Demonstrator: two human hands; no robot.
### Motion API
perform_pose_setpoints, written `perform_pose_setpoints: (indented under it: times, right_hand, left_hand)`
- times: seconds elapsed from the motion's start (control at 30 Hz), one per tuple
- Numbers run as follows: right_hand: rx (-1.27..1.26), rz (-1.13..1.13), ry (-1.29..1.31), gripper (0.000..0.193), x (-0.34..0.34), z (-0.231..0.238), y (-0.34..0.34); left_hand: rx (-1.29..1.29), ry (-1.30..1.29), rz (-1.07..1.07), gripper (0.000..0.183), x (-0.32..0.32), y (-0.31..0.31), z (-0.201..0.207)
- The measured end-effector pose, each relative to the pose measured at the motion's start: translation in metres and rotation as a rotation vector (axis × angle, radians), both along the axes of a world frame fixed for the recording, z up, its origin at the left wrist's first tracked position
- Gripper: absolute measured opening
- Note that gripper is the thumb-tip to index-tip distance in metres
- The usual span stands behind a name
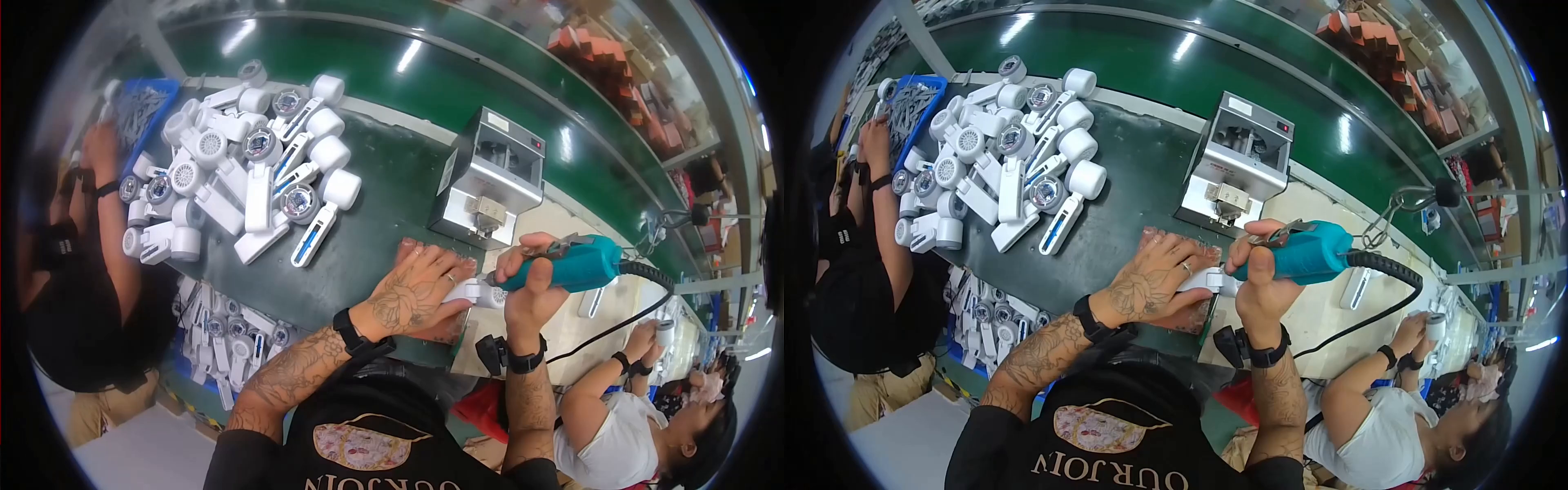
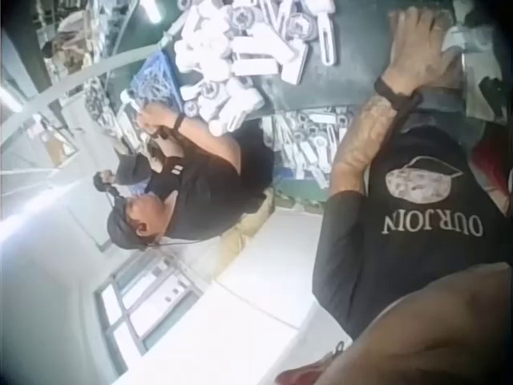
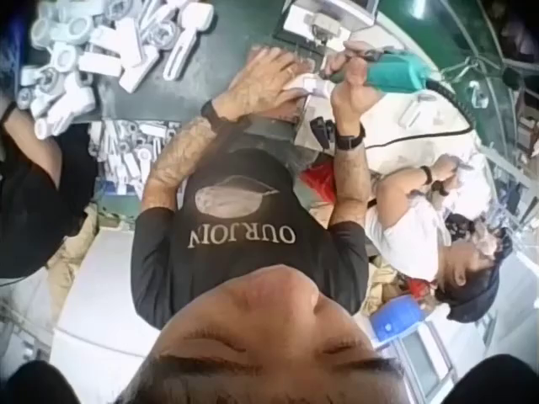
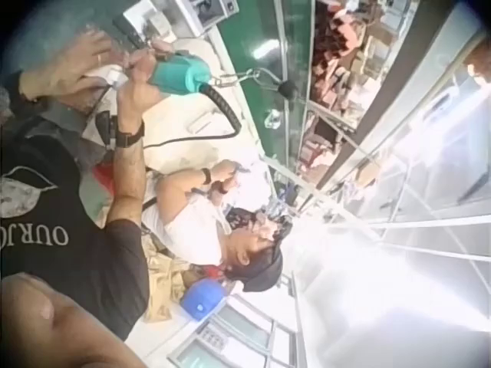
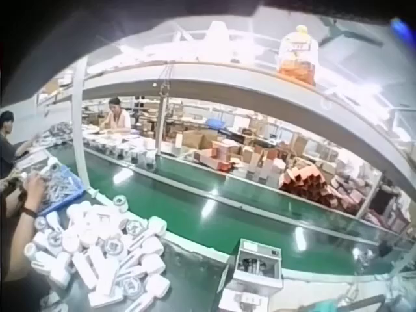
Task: The person picks up a white fan, places it on a block, and uses a power screwdriver to drive a screw into it before setting it aside and repeating the process with several more fans.
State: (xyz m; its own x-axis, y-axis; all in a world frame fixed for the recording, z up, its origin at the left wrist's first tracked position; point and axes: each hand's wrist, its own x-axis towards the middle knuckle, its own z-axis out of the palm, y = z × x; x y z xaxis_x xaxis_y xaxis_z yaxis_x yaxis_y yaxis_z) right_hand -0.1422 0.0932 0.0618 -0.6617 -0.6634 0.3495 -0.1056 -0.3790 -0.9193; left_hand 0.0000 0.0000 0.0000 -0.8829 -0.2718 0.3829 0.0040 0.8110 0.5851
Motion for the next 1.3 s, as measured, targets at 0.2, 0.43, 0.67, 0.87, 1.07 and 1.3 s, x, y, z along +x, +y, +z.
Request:
perform_pose_setpoints:
  times: [0.2, 0.43, 0.67, 0.87, 1.07, 1.3]
  right_hand:
    - [0.002, -0.019, -0.012, 0.054, 0.000, -0.010, -0.005]
    - [0.071, -0.012, -0.067, 0.023, -0.005, -0.059, 0.006]
    - [0.108, 0.031, -0.112, 0.017, 0.000, -0.047, 0.008]
    - [0.184, 0.050, -0.106, 0.021, -0.006, -0.041, 0.010]
    - [0.068, 0.052, -0.127, 0.032, -0.004, -0.006, 0.011]
    - [0.094, 0.056, -0.041, 0.037, -0.012, 0.009, 0.000]
  left_hand:
    - [-0.070, -0.003, 0.009, 0.051, -0.004, -0.008, -0.001]
    - [-0.054, -0.033, 0.003, 0.045, -0.007, -0.004, 0.014]
    - [0.012, -0.041, 0.005, 0.043, -0.007, 0.005, 0.016]
    - [-0.007, -0.031, 0.015, 0.043, -0.010, 0.007, 0.013]
    - [-0.021, -0.006, 0.014, 0.045, -0.010, 0.006, 0.013]
    - [-0.009, 0.011, -0.002, 0.043, -0.007, 0.006, 0.014]
